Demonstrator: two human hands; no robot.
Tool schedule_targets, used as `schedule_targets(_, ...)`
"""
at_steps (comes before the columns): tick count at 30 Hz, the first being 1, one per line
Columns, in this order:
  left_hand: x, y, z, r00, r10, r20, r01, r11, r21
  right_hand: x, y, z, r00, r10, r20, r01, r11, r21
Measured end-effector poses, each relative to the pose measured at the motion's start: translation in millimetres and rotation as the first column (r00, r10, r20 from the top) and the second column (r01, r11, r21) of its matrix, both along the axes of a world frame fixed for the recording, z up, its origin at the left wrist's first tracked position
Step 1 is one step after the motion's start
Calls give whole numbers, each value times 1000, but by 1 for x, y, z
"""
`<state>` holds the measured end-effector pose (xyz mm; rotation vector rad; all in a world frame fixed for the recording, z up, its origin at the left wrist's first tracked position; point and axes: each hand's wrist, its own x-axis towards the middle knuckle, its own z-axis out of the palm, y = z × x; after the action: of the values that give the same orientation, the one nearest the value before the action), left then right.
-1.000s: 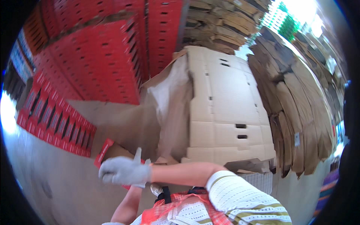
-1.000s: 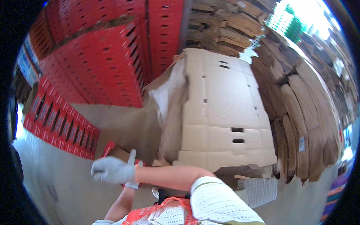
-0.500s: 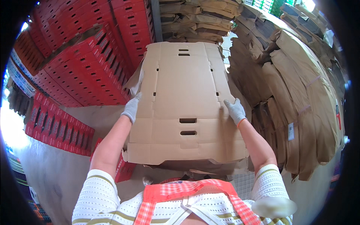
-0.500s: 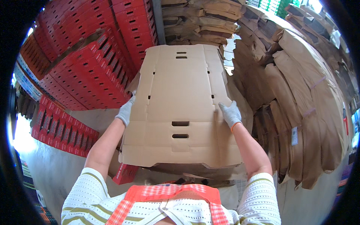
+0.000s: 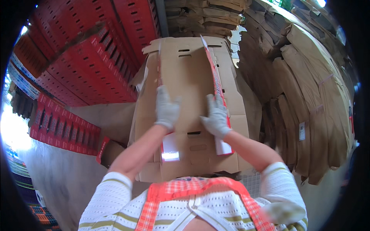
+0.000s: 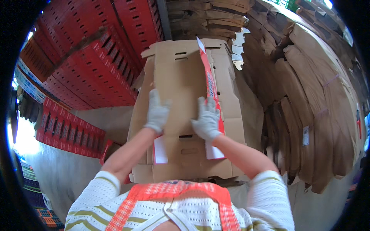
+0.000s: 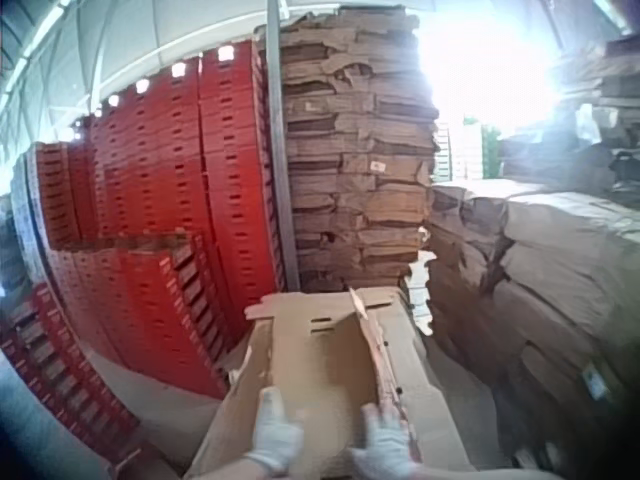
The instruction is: The person repeatedly folds flat cardboard sheets into red-branded boxes and stacks them. They pick up each sheet, fold the sides and flaps into shape, and place the finished box onto a growing stack. The process is continuous and repetitive throughout the clip.
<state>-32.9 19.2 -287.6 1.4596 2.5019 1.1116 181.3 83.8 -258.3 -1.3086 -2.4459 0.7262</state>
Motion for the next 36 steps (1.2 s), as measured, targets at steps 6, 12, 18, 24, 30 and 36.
schedule_targets(6, -64, -73, 5, 966, -248, -76, 260, 915, 308, 77, 46, 18, 869, 230, -439, -254, 967, 4)
schedule_targets(12, -109, -126, 49, 325, -771, -548, 765, 555, -327, 154, 61, 67, 459, 519, 721, -879, 379, 287)
schedule_targets(18, -76, -68, 117, 814, -360, -457, 434, 899, 65, 63, 37, 107, 821, 430, -375, -237, 855, 462)
schedule_targets(24, -16, -150, 139, 428, -759, -491, 544, 650, -530, 78, -50, 160, 672, 718, 180, -740, 641, 206)
schedule_targets(30, -8, -169, 167, 311, -548, 777, 904, -81, -419, 88, -85, 151, 406, 863, 300, -409, 465, -785)
schedule_targets(36, -59, -121, 102, 640, -526, -561, 251, 832, -495, 87, -9, 90, 879, 465, 102, -474, 836, 276)
